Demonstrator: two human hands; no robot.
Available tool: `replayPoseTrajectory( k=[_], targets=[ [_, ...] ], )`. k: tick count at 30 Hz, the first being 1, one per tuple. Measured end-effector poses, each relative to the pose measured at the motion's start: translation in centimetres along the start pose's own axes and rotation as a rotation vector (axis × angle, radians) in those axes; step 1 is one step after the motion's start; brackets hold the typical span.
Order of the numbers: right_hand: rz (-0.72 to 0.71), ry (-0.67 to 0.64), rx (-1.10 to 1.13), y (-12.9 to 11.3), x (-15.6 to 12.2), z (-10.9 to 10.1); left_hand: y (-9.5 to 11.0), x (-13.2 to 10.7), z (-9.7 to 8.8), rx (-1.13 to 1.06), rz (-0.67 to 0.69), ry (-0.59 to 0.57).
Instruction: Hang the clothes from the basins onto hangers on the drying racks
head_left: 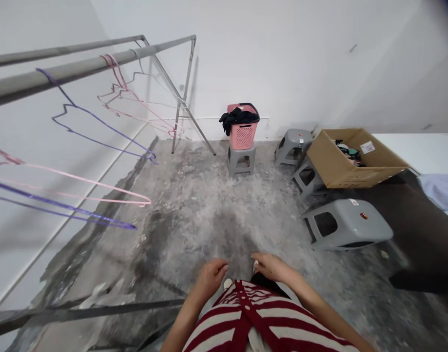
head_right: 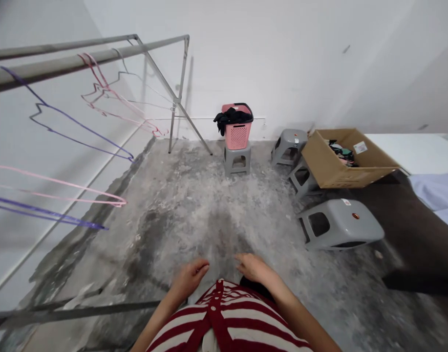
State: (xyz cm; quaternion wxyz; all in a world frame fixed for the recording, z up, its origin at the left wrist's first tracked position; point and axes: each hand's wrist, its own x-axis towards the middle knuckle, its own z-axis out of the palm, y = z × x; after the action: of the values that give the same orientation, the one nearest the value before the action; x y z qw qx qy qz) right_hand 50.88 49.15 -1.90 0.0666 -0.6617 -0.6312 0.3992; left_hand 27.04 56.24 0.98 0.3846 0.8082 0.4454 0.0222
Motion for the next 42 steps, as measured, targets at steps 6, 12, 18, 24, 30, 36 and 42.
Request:
replayPoseTrajectory(
  k=[6,12,18,24,30,36,42],
  targets=[
    [-0.088,-0.105,-0.098,0.2,6.3,-3.8,0.0,5.3,-1.2,-0.048,-0.013,0.01],
    [-0.263,-0.089,-0.109,2.4,15.0,-11.3,0.2,13.5,-3.8,-0.049,-0.144,0.084],
    [-0.249,-0.076,-0.126,7.8,21.5,-20.7,5.4,24.6,-6.0,-0.062,-0.142,0.1],
    [-0.218,-0.027,-0.145,12.1,27.5,-27.9,8.2,31.7,-8.1,-0.095,-0.151,0.122],
    [-0.308,-0.07,-0.122,10.1,34.2,-30.2,5.8,36.0,-10.0,-0.1,-0.197,0.137],
    [-0.379,0.003,-0.074,8.1,40.9,-35.3,4.6,43.4,-14.1,-0.068,-0.181,0.113],
    [-0.269,0.272,-0.029,10.7,47.0,-44.8,4.7,49.3,-19.3,-0.019,-0.185,0.099]
  ],
)
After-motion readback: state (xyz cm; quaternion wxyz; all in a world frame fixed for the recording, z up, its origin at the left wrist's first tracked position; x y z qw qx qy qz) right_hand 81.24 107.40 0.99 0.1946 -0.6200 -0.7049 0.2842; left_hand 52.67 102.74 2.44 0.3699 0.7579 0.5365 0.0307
